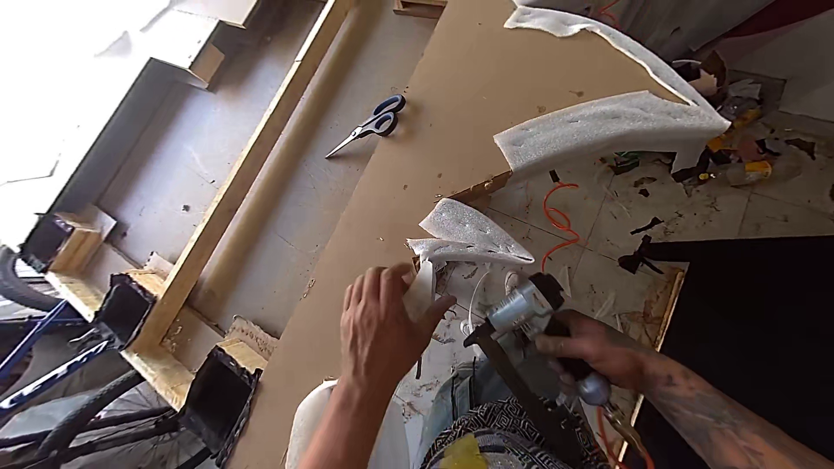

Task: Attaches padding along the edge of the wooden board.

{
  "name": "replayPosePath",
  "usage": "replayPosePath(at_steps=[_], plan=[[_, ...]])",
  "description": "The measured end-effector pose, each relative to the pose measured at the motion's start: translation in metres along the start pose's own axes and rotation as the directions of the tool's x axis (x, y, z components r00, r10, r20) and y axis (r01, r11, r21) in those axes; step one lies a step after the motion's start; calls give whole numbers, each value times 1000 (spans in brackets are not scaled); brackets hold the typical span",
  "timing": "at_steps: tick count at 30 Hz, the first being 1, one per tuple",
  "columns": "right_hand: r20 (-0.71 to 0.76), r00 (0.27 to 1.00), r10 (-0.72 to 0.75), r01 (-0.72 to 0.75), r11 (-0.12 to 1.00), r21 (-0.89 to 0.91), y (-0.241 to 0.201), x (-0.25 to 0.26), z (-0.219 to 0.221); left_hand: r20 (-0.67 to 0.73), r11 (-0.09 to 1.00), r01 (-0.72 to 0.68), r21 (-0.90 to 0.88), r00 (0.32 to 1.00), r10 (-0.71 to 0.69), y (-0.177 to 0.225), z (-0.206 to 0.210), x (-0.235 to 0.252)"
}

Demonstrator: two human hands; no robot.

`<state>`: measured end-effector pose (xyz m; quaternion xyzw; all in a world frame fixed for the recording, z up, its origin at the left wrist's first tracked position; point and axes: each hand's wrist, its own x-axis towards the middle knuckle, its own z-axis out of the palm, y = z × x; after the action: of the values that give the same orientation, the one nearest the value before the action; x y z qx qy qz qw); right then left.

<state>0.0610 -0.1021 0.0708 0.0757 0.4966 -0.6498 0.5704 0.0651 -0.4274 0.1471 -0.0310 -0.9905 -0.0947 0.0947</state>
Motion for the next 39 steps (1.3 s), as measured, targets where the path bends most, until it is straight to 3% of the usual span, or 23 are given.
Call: replayPosePath(at_steps=[3, 6, 9, 11, 13, 15, 17, 20, 23, 26, 28, 30, 33, 39], plan=[[57, 994, -94, 100, 989, -107, -12, -20, 14, -58, 996, -80, 47, 995, 83, -9, 12, 9], [59, 972, -226, 233, 957, -172, -17, -34, 30, -112, 1000, -20, 17, 993, 22, -15, 11, 7], [-121, 940, -318, 273, 917, -290, -25, -38, 49, -129, 1000, 0, 13, 992, 2, -18, 14, 7], [-255, 873, -417, 292, 863, -411, -35, -39, 63, -126, 1000, 10, 19, 992, -7, -18, 15, 8], [-310, 753, -581, 317, 732, -603, -51, -38, 78, -151, 999, 37, 16, 988, -34, -18, 17, 7], [-236, 609, -757, 289, 489, -823, -73, -35, 95, -197, 997, 80, 4, 977, -77, -18, 19, 4], [-128, 542, -831, 173, 259, -950, -98, -31, 109, -222, 991, 135, -15, 966, -135, -19, 21, 3], [-64, 571, -818, -42, 49, -998, -129, -23, 127, -195, 983, 181, -39, 963, -185, -20, 19, 4], [-17, 644, -764, -113, -73, -991, -153, -15, 136, -128, 979, 199, -37, 971, -202, -23, 15, 6], [-21, 740, -673, -133, -116, -984, -173, -7, 143, -134, 967, 253, -20, 958, -254, -27, 16, 8], [-20, 763, -646, -147, -144, -979, -178, 2, 148, -161, 949, 313, -34, 936, -314, -30, 16, 8], [20, 792, -610, -87, -145, -986, -181, 6, 148, -97, 930, 365, -51, 925, -368, -34, 14, 9], [101, 778, -620, -6, -168, -986, -178, 3, 148, -72, 926, 376, -16, 924, -376, -47, 16, 12], [-30, 844, -536, -117, -130, -985, -171, -9, 181, -64, 932, 363, -18, 930, -363, -53, 18, 13]])
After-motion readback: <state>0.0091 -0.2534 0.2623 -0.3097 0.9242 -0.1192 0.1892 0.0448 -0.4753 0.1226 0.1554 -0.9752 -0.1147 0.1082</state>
